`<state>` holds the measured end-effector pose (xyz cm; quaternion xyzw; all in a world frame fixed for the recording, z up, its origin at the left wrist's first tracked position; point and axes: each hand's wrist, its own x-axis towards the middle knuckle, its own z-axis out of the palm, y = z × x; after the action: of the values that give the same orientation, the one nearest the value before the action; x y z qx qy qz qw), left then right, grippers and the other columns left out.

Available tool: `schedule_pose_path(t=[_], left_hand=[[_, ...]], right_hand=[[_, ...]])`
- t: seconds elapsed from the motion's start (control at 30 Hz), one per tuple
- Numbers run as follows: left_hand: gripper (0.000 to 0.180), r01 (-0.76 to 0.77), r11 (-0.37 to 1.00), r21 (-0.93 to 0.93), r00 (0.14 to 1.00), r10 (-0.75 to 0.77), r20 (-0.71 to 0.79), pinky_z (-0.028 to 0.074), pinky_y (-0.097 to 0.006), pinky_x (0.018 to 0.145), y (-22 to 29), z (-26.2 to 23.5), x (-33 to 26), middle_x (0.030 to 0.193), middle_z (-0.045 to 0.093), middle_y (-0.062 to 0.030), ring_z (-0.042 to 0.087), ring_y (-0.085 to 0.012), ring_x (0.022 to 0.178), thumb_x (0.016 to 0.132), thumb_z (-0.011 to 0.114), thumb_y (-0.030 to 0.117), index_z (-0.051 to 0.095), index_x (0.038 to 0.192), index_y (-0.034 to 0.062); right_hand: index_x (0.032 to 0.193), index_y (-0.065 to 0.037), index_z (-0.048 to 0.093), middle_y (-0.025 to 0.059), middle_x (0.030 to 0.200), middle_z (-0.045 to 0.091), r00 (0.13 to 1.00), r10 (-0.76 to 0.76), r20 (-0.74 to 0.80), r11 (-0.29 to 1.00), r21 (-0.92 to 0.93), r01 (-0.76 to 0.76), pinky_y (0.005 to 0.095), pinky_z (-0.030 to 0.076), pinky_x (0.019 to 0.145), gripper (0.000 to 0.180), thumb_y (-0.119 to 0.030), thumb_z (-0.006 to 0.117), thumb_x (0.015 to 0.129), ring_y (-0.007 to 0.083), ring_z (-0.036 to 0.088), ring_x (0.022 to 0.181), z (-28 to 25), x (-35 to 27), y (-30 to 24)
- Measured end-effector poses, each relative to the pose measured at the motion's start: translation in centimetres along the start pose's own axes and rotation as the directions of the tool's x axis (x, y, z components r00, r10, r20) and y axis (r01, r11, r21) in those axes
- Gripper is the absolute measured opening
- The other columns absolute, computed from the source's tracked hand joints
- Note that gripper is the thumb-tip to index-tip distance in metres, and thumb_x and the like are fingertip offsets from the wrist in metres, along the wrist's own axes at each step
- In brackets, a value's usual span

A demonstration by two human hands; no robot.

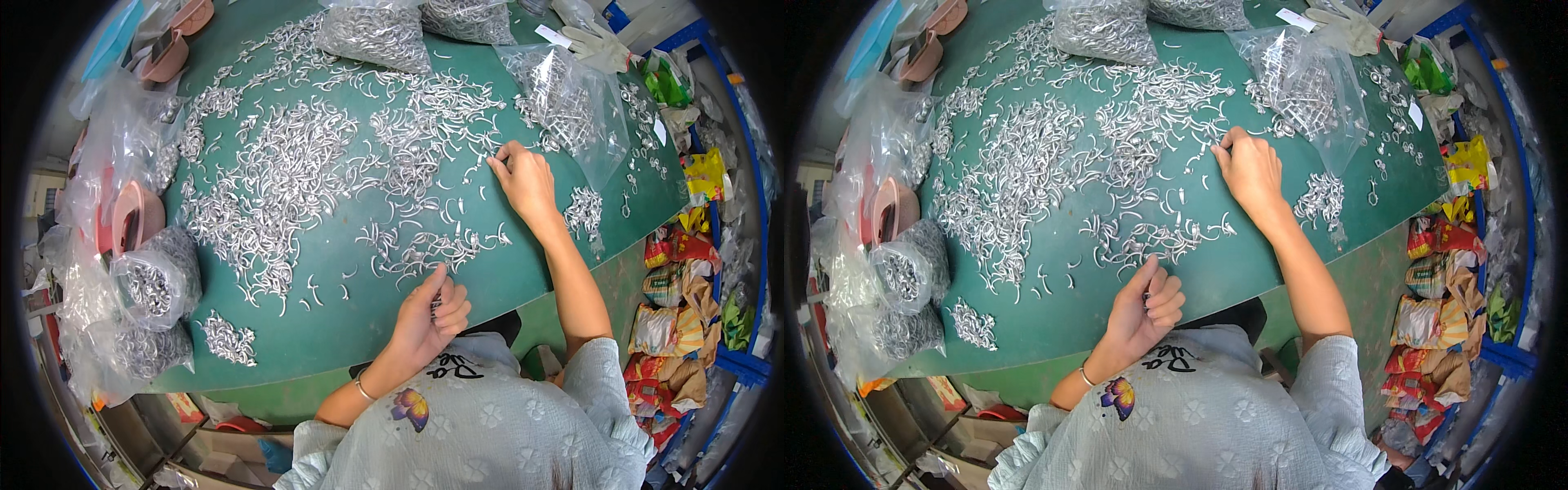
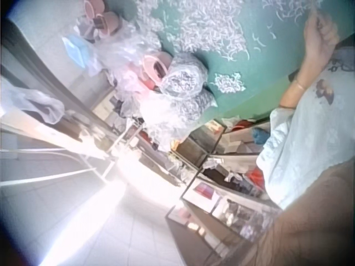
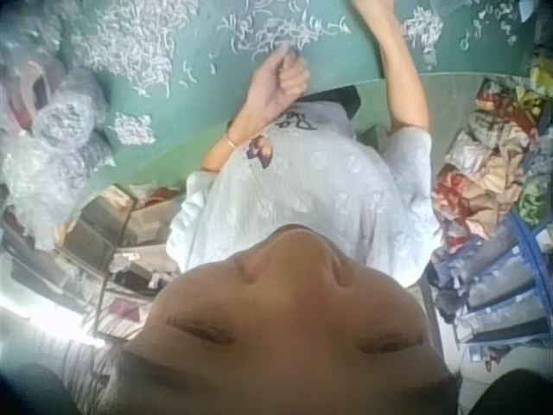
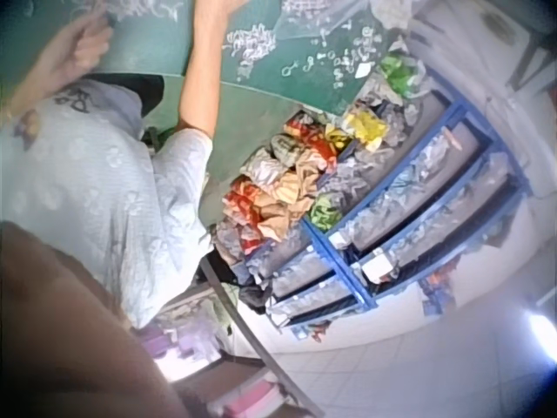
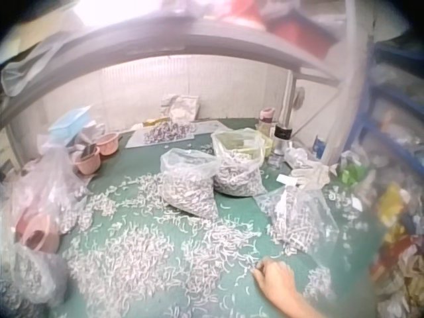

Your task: The person sorts small curved metal parts on a green workbench by hand, picking them from a scattered pile and gathering them into a small group.

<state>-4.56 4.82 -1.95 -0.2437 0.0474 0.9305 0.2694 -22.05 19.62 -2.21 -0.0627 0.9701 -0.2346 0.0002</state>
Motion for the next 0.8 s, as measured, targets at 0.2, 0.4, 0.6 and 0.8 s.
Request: schedule_pose_path(t=[0.2, 0.4, 0.6, 0.8], left_hand=[[0.029, -0.098, 0.995, 0.018, 0.988, 0.100, -0.118, 0.033, -0.022, 0.048, 0.0, 1.1, 0.6, 0.063, 0.040, 0.0001, 0.037, -0.0098, 0.054, 0.095, 0.041, 0.027, 0.053, 0.080, 0.0052], [0.027, -0.182, 0.978, 0.102, 0.909, 0.207, -0.361, 0.038, -0.025, 0.056, -0.3, 4.3, 1.8, 0.073, 0.050, -0.0034, 0.045, -0.0129, 0.063, 0.093, 0.047, 0.023, 0.056, 0.099, -0.0018], [0.029, -0.114, 0.984, 0.134, 0.986, 0.128, -0.103, 0.037, -0.025, 0.056, -0.2, 1.2, 1.6, 0.072, 0.048, -0.0030, 0.044, -0.0123, 0.063, 0.093, 0.047, 0.022, 0.053, 0.105, -0.0036], [0.031, -0.097, 0.969, 0.226, 0.991, 0.114, -0.064, 0.042, -0.026, 0.061, -0.5, 1.7, 1.8, 0.076, 0.050, -0.0040, 0.048, -0.0138, 0.067, 0.094, 0.045, 0.022, 0.051, 0.110, -0.0040]], right_hand=[[0.075, 0.000, 0.059, 0.0025, 0.060, 0.054, 0.954, 0.004, 0.301, 0.885, 0.444, -0.144, 0.0249, 0.038, 0.051, 0.012, -0.011, 0.064, 0.078, 0.0083, 0.047, 0.054, -3.2, -2.3, 0.1], [0.080, 0.000, 0.060, -0.0007, 0.055, 0.045, 0.988, -0.076, 0.135, 0.897, 0.441, 0.008, 0.0244, 0.032, 0.045, 0.009, -0.008, 0.063, 0.078, 0.0047, 0.038, 0.051, -4.4, -4.1, 0.4], [0.086, -0.004, 0.060, 0.0059, 0.051, 0.042, 0.958, -0.138, 0.252, 0.944, 0.327, 0.050, 0.0307, 0.034, 0.046, 0.016, -0.009, 0.068, 0.074, 0.0158, 0.039, 0.045, -4.5, -4.2, 1.1], [0.083, -0.004, 0.059, 0.0105, 0.057, 0.053, 0.934, -0.208, 0.291, 0.970, 0.184, 0.159, 0.0330, 0.039, 0.051, 0.012, -0.012, 0.066, 0.076, 0.0215, 0.052, 0.052, -2.9, -4.8, 0.8]])
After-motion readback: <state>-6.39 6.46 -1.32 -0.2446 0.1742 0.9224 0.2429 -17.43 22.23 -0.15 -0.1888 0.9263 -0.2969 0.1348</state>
